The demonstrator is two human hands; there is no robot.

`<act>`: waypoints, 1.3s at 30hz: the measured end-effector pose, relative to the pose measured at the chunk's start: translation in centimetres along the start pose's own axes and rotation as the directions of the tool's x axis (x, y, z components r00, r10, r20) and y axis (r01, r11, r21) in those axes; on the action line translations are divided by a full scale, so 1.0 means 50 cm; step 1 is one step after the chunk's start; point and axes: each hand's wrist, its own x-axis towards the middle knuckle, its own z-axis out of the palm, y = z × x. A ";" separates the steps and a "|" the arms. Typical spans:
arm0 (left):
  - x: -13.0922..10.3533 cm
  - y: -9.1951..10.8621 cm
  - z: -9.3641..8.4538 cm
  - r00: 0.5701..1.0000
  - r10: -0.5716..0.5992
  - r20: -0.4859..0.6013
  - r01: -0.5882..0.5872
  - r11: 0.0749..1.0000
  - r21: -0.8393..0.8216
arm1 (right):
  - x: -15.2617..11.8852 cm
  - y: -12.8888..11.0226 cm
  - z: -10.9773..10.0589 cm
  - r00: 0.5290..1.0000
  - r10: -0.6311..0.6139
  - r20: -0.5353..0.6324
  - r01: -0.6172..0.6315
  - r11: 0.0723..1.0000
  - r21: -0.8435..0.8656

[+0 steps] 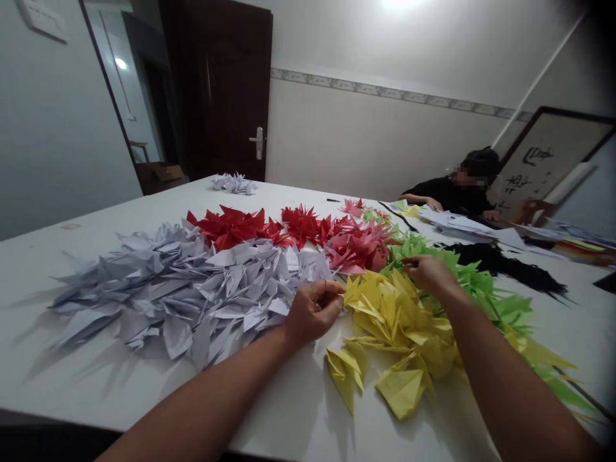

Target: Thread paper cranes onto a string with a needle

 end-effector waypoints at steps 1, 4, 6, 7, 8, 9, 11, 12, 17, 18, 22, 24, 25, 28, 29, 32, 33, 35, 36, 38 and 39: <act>0.000 0.002 0.000 1.000 0.010 0.002 -0.010 1.000 0.019 | 0.005 0.001 0.004 0.999 -0.016 0.028 0.016 1.000 -0.007; 0.001 -0.001 -0.001 1.000 0.018 0.000 -0.018 1.000 0.025 | 0.006 -0.002 -0.002 0.996 -0.075 0.055 0.076 0.997 -0.016; 0.004 -0.008 0.000 1.000 -0.003 -0.008 0.003 1.000 -0.028 | -0.003 -0.014 -0.018 0.992 -0.127 0.008 0.127 0.992 -0.012; 0.006 -0.010 0.001 1.000 -0.018 -0.017 0.016 0.997 -0.072 | -0.012 -0.026 -0.027 0.987 -0.158 -0.036 0.158 0.987 -0.009; 0.008 -0.012 0.003 0.999 -0.033 -0.028 0.029 0.992 -0.121 | -0.022 -0.040 -0.036 0.978 -0.190 -0.088 0.190 0.982 -0.004; 0.010 -0.011 0.004 0.998 -0.049 -0.041 0.042 0.985 -0.170 | -0.035 -0.057 -0.044 0.963 -0.224 -0.147 0.226 0.974 0.001; 0.016 -0.006 0.005 0.993 -0.087 -0.076 0.065 0.963 -0.262 | -0.068 -0.098 -0.055 0.918 -0.299 -0.261 0.315 0.949 0.021; 0.020 -0.001 0.004 0.989 -0.112 -0.093 0.079 0.950 -0.303 | -0.087 -0.120 -0.056 0.884 -0.344 -0.318 0.373 0.927 0.036; 0.034 0.019 -0.006 0.960 -0.266 -0.091 0.178 0.826 -0.534 | -0.179 -0.200 -0.024 0.522 -0.671 -0.527 0.782 0.623 -0.020; 0.036 0.021 -0.008 0.958 -0.280 -0.067 0.191 0.793 -0.578 | -0.193 -0.207 -0.013 0.498 -0.709 -0.500 0.813 0.582 -0.016; 0.037 0.025 -0.012 0.953 -0.304 0.008 0.230 0.702 -0.673 | -0.225 -0.217 0.025 0.485 -0.766 -0.422 0.866 0.487 0.111; 0.037 0.026 -0.011 0.945 -0.326 0.022 0.252 0.683 -0.685 | -0.233 -0.217 0.028 0.507 -0.748 -0.428 0.861 0.467 0.204; 0.036 0.026 -0.011 0.941 -0.337 0.025 0.261 0.679 -0.686 | -0.236 -0.217 0.026 0.527 -0.737 -0.425 0.850 0.463 0.250; 0.037 0.029 -0.010 0.934 -0.357 0.036 0.287 0.684 -0.671 | -0.243 -0.212 0.007 0.621 -0.677 -0.396 0.782 0.503 0.367; 0.037 0.030 -0.010 0.933 -0.358 0.040 0.293 0.688 -0.664 | -0.244 -0.210 0.000 0.662 -0.639 -0.391 0.748 0.531 0.398; 0.038 0.032 -0.012 0.928 -0.370 0.051 0.312 0.692 -0.652 | -0.248 -0.200 -0.010 0.774 -0.503 -0.384 0.632 0.593 0.499; 0.039 0.031 -0.013 0.925 -0.376 0.052 0.317 0.690 -0.651 | -0.249 -0.197 -0.010 0.801 -0.467 -0.375 0.598 0.593 0.539; 0.040 0.028 -0.015 0.922 -0.382 0.060 0.326 0.687 -0.650 | -0.252 -0.194 -0.006 0.836 -0.422 -0.350 0.546 0.574 0.610; 0.041 0.026 -0.015 0.924 -0.378 0.066 0.328 0.688 -0.647 | -0.253 -0.193 -0.003 0.848 -0.410 -0.336 0.525 0.566 0.635; 0.041 0.024 -0.017 0.930 -0.359 0.074 0.320 0.697 -0.642 | -0.254 -0.195 0.002 0.864 -0.399 -0.307 0.496 0.572 0.654; 0.041 0.023 -0.018 0.933 -0.353 0.075 0.317 0.703 -0.637 | -0.254 -0.197 0.003 0.869 -0.397 -0.296 0.488 0.584 0.649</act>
